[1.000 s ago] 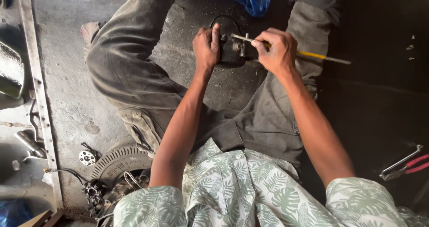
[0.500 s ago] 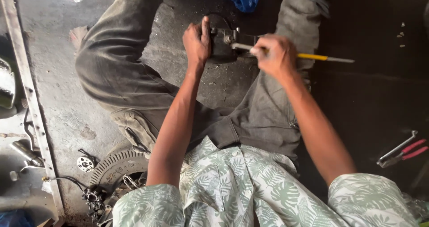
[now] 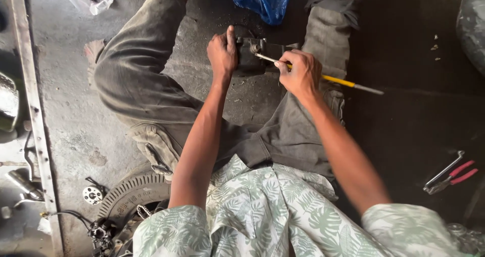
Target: The person uses a screwdriver to pry apart the metal casing of a motor component and then removes the internal stator. They continue using the screwdriver to scrape debris from the interior of the housing and the internal parts.
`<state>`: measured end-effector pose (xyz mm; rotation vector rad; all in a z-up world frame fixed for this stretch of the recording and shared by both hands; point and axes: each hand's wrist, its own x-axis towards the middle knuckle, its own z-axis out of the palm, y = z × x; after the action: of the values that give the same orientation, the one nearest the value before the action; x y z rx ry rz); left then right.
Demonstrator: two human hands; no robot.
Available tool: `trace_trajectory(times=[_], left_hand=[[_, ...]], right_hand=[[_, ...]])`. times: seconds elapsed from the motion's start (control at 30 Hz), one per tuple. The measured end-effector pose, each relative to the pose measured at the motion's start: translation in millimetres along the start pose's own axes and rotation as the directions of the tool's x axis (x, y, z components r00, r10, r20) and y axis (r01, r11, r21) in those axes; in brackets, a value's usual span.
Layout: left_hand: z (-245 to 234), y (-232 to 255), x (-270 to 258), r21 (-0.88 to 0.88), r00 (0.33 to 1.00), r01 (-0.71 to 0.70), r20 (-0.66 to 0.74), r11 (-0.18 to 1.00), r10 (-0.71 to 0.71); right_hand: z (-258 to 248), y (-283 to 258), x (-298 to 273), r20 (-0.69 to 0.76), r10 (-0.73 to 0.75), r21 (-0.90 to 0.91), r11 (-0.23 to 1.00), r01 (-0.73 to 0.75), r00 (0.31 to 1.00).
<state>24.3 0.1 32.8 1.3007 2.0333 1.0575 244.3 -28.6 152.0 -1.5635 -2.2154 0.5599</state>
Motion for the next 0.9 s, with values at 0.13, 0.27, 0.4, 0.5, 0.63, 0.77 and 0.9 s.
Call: trace_trajectory(times=[0.13, 0.27, 0.4, 0.5, 0.63, 0.77, 0.9], left_hand=[[-1.4, 2.6, -3.2, -0.001, 0.998, -0.023, -0.05, 1.0, 0.023], [-1.3, 6.1, -3.0, -0.03, 0.994, -0.072, -0.084, 0.997, 0.069], [-8.4, 14.0, -9.4, -0.038, 0.998, -0.031, -0.055, 0.999, 0.029], [-4.9, 10.9, -8.5, -0.027, 0.998, -0.029, -0.059, 0.999, 0.027], [-3.1, 9.9, -6.5, -0.031, 0.995, -0.047, -0.085, 0.998, 0.045], [-3.5, 12.6, -6.6, -0.012, 0.999, -0.014, -0.051, 1.0, 0.014], [2.1, 4.8, -6.8, -0.004, 0.999, -0.018, -0.043, 1.0, 0.018]], right_hand=[[8.5, -19.8, -10.8, -0.062, 0.104, 0.009, 0.995, -0.104, 0.993], [-2.6, -25.1, 5.0, -0.108, 0.034, 0.089, 0.996, -0.025, 0.994], [-14.5, -14.1, 43.6, 0.084, 0.052, -0.118, 0.992, -0.042, 0.995], [-17.3, -7.4, 65.5, 0.236, -0.045, -0.283, 0.953, 0.113, 0.971], [-23.9, -27.5, 84.6, 0.272, -0.3, -0.229, 0.903, 0.365, 0.914], [-15.5, -33.8, 92.7, 0.332, -0.433, -0.433, 0.72, 0.543, 0.838], [-13.8, -36.3, 96.3, 0.355, -0.576, -0.568, 0.493, 0.659, 0.737]])
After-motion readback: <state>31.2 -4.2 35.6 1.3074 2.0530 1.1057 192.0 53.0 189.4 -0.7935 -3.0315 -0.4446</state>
